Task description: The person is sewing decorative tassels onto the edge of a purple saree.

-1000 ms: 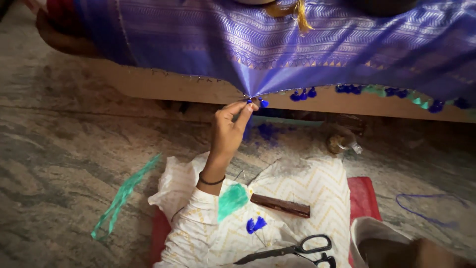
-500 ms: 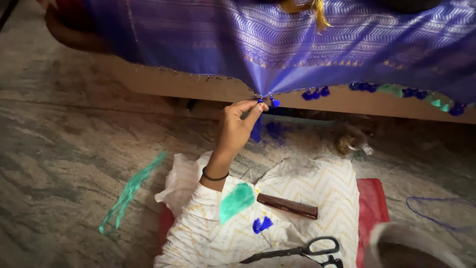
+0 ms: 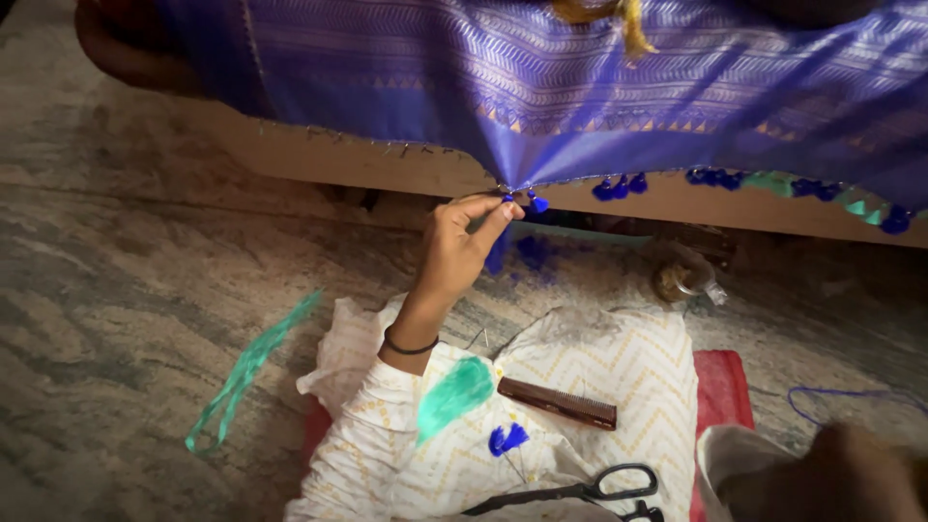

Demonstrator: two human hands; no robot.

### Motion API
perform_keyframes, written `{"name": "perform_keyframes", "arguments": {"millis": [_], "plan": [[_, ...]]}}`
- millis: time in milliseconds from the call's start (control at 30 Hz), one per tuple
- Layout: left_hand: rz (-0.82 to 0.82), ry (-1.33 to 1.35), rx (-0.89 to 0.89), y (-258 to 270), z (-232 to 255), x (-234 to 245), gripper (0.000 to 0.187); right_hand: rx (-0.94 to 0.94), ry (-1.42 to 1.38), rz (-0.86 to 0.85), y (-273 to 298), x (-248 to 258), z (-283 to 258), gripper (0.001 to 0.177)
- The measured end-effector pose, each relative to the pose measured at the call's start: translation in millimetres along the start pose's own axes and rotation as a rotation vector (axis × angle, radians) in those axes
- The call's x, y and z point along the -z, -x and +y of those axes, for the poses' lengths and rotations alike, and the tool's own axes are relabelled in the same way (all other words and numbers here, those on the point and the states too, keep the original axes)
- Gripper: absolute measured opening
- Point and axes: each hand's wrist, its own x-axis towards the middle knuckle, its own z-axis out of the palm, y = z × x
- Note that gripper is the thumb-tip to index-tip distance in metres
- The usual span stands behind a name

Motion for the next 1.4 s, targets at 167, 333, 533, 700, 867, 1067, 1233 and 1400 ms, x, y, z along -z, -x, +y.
{"name": "perform_keyframes", "arguments": {"millis": [167, 333, 533, 700, 867, 1067, 1233, 1400], "plan": [[-0.079, 0.271, 0.07, -2.9, -11.1, 5.0, 0.018, -0.001, 0.049, -0.013, -109.2, -30.9, 86.5, 0.034], [-0.271, 0.537, 0.222, -9.7, -7.2, 14.4, 0.022, -0.291, 0.336, -0.08, -171.8, -32.5, 148.9, 0.004], [-0.293, 0.492, 0.295, -12.5, -17.5, 12.4, 0.022, -0.006, 0.914, -0.092, -175.7, -39.6, 156.6, 0.011], [-0.183, 0.391, 0.239, -0.4, -25.1, 1.4, 0.021, 0.11, 0.892, -0.151, -179.1, -37.8, 151.9, 0.015], [0.106, -0.089, -0.094, 11.8, 13.1, -7.8, 0.014, 0.284, 1.113, -0.171, -210.2, -28.9, 138.5, 0.012], [0.246, -0.295, -0.119, 19.1, 23.1, -23.1, 0.005, 0.703, 1.248, -0.681, -262.3, -66.2, 156.8, 0.014], [0.549, -0.664, -0.229, 22.2, 40.4, -28.1, 0.005, 0.583, 1.484, -0.861, -266.7, -73.6, 166.9, 0.02], [0.454, -0.443, -0.091, 20.1, 2.1, -32.4, 0.008, 0.463, 1.097, -0.26, -193.5, -52.8, 164.6, 0.015]]}}
